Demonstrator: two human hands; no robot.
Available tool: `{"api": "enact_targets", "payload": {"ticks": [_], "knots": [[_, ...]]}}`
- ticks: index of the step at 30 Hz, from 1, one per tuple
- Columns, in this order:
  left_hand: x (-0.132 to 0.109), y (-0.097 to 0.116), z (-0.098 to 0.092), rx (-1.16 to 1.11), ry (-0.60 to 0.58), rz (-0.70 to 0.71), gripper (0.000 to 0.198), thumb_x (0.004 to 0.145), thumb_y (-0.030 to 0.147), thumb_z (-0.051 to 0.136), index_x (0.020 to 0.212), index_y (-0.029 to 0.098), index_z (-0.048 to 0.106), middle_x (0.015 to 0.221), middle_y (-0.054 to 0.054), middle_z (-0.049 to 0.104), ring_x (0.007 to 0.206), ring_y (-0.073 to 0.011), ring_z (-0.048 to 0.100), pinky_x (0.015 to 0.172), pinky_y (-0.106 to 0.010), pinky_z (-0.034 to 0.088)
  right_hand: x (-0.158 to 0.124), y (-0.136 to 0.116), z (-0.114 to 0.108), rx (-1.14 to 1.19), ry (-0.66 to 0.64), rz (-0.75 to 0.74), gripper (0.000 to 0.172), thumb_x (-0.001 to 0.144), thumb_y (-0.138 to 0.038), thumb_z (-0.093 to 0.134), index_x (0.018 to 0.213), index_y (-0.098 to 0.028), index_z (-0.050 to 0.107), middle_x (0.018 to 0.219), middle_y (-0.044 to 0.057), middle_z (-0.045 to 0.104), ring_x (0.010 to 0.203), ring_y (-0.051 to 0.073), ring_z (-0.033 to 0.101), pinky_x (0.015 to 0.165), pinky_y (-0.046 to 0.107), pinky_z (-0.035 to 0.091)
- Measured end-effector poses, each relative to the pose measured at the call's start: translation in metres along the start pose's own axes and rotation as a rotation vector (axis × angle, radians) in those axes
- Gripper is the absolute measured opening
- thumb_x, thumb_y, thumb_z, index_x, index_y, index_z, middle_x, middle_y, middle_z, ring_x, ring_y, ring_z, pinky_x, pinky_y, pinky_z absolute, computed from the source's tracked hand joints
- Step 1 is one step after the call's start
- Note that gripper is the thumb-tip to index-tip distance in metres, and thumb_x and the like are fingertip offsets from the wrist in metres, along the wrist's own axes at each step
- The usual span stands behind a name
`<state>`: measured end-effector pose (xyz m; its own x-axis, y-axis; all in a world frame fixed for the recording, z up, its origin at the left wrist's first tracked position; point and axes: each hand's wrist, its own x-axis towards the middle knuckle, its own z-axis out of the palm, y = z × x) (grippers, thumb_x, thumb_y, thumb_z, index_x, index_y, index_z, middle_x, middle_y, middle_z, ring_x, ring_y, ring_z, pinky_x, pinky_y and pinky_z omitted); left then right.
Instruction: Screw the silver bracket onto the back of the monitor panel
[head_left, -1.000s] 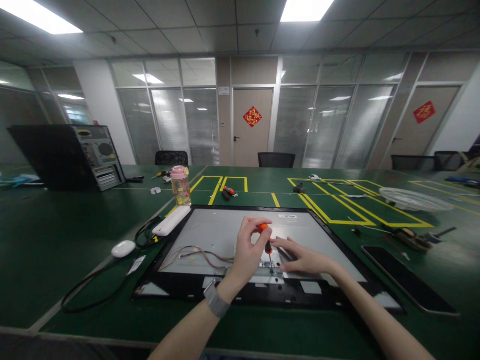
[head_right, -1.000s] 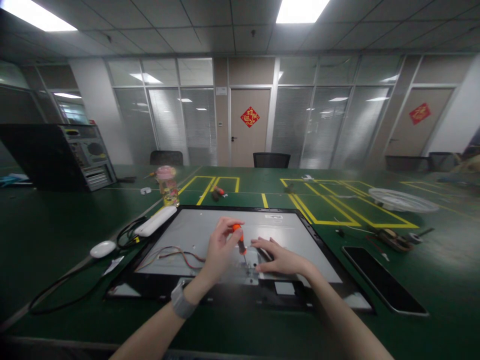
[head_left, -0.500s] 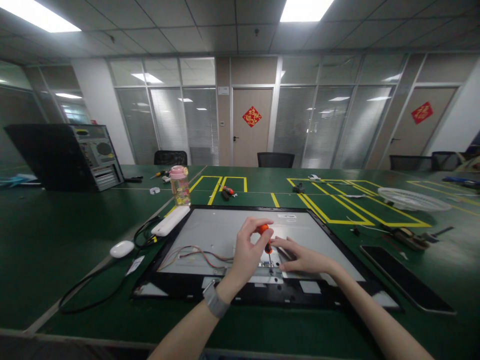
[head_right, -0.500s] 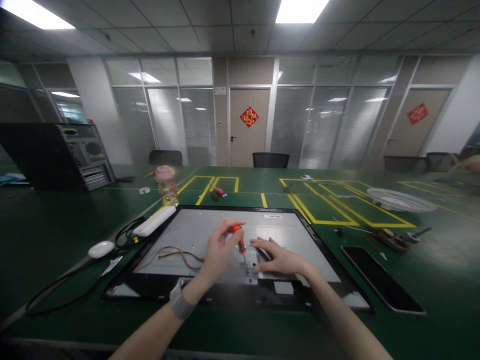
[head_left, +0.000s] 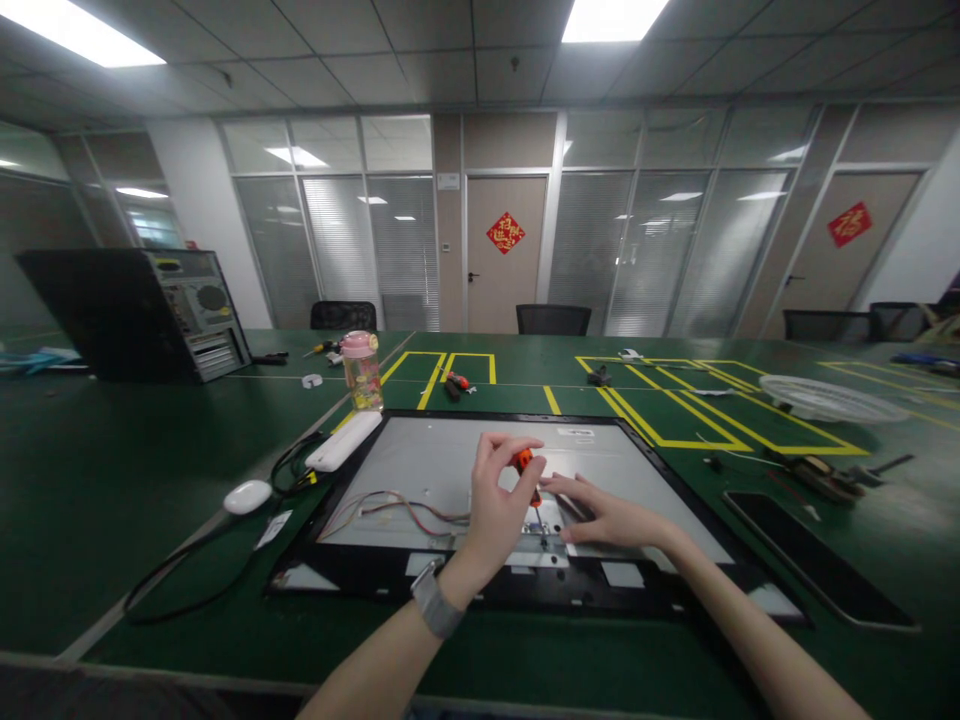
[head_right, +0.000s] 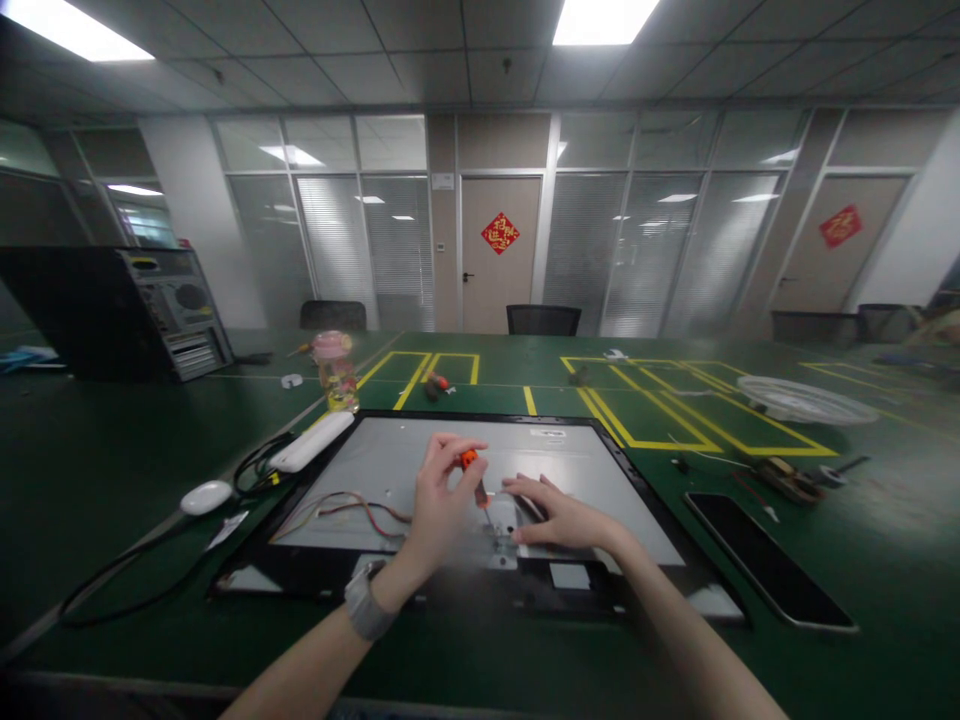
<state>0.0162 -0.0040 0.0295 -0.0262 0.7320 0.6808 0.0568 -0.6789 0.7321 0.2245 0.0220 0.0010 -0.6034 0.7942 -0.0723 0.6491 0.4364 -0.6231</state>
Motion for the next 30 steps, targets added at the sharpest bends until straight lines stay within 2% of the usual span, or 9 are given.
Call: {"api": "enact_targets", "payload": {"ticks": [4, 9, 14, 16, 19, 21, 26, 28, 30], "knots": [[0.0001, 0.0009, -0.0015, -0.048, -0.03, 0.019, 0.029, 0.094, 0.019, 0.041, 0.106, 0.021, 0.067, 0.108, -0.007, 0.062, 0.103, -0.0189, 0.058, 0.091, -0.032, 0.045, 0.0001, -0.0009, -0.0005, 0.003, 0.0, 0.011, 0.077, 0.079, -0.061, 0.059, 0.142, -0.022, 0.04, 0.153, 0.008, 0.032, 0.144, 0.029, 0.014, 0.117, 0.047, 0.0], [0.0009, 0.0016, -0.0013, -0.104, -0.064, 0.005, 0.025, 0.093, 0.022, 0.046, 0.108, 0.018, 0.066, 0.099, -0.007, 0.065, 0.093, -0.0184, 0.062, 0.081, -0.029, 0.048, -0.0002, -0.0003, -0.0008, 0.002, -0.007, 0.015, 0.08, 0.078, -0.062, 0.059, 0.143, -0.02, 0.039, 0.153, 0.009, 0.031, 0.144, 0.03, 0.014, 0.117, 0.048, 0.001], [0.0014, 0.0038, -0.0017, 0.0, -0.024, 0.073, 0.014, 0.084, 0.021, 0.062, 0.095, 0.021, 0.07, 0.086, -0.002, 0.06, 0.08, -0.0153, 0.058, 0.074, -0.026, 0.048, -0.0004, -0.0002, -0.0005, 0.009, -0.006, 0.004, 0.077, 0.079, -0.061, 0.06, 0.143, -0.023, 0.039, 0.153, 0.007, 0.031, 0.144, 0.029, 0.015, 0.117, 0.049, 0.001], [0.0011, 0.0034, -0.002, -0.002, -0.042, 0.074, 0.017, 0.086, 0.024, 0.058, 0.099, 0.021, 0.07, 0.091, -0.004, 0.061, 0.084, -0.0166, 0.059, 0.079, -0.029, 0.048, -0.0002, 0.0004, -0.0005, 0.007, -0.004, -0.009, 0.076, 0.079, -0.061, 0.06, 0.142, -0.024, 0.04, 0.153, 0.007, 0.032, 0.144, 0.028, 0.016, 0.117, 0.049, 0.0], [0.0001, 0.0018, -0.0018, -0.066, -0.109, 0.043, 0.028, 0.095, 0.025, 0.043, 0.112, 0.019, 0.065, 0.103, -0.007, 0.063, 0.098, -0.0195, 0.06, 0.088, -0.033, 0.048, 0.0002, 0.002, -0.0004, 0.007, 0.001, -0.016, 0.077, 0.079, -0.061, 0.06, 0.143, -0.023, 0.039, 0.152, 0.008, 0.034, 0.143, 0.029, 0.018, 0.117, 0.049, 0.001], [-0.0005, 0.0009, -0.0011, -0.091, -0.127, 0.027, 0.029, 0.096, 0.025, 0.041, 0.116, 0.019, 0.063, 0.102, -0.007, 0.065, 0.097, -0.0191, 0.061, 0.086, -0.032, 0.048, 0.0006, 0.003, -0.0001, 0.005, 0.003, -0.018, 0.078, 0.078, -0.061, 0.06, 0.143, -0.022, 0.039, 0.152, 0.009, 0.034, 0.143, 0.029, 0.019, 0.117, 0.049, 0.001], [-0.0012, 0.001, 0.0005, 0.006, -0.075, 0.101, 0.017, 0.087, 0.021, 0.057, 0.1, 0.022, 0.068, 0.087, -0.001, 0.059, 0.078, -0.0137, 0.058, 0.073, -0.025, 0.047, 0.0007, 0.0025, 0.0001, 0.002, 0.006, -0.021, 0.078, 0.078, -0.061, 0.06, 0.143, -0.023, 0.039, 0.152, 0.008, 0.033, 0.143, 0.031, 0.019, 0.116, 0.05, 0.002], [-0.0015, 0.0018, 0.0003, 0.038, -0.052, 0.11, 0.013, 0.084, 0.021, 0.061, 0.095, 0.022, 0.068, 0.083, 0.0, 0.056, 0.074, -0.0131, 0.056, 0.072, -0.025, 0.047, 0.0001, 0.0007, -0.0002, 0.01, 0.004, -0.022, 0.078, 0.078, -0.06, 0.06, 0.143, -0.023, 0.038, 0.152, 0.008, 0.033, 0.143, 0.03, 0.019, 0.116, 0.05, 0.003], [-0.0017, 0.0029, -0.0005, 0.043, -0.052, 0.101, 0.015, 0.087, 0.023, 0.058, 0.097, 0.022, 0.068, 0.087, -0.001, 0.056, 0.077, -0.0142, 0.056, 0.075, -0.026, 0.047, -0.0006, -0.0008, -0.0006, 0.013, 0.0, -0.015, 0.078, 0.078, -0.06, 0.06, 0.143, -0.023, 0.038, 0.152, 0.008, 0.034, 0.143, 0.03, 0.019, 0.116, 0.049, 0.004]]}}
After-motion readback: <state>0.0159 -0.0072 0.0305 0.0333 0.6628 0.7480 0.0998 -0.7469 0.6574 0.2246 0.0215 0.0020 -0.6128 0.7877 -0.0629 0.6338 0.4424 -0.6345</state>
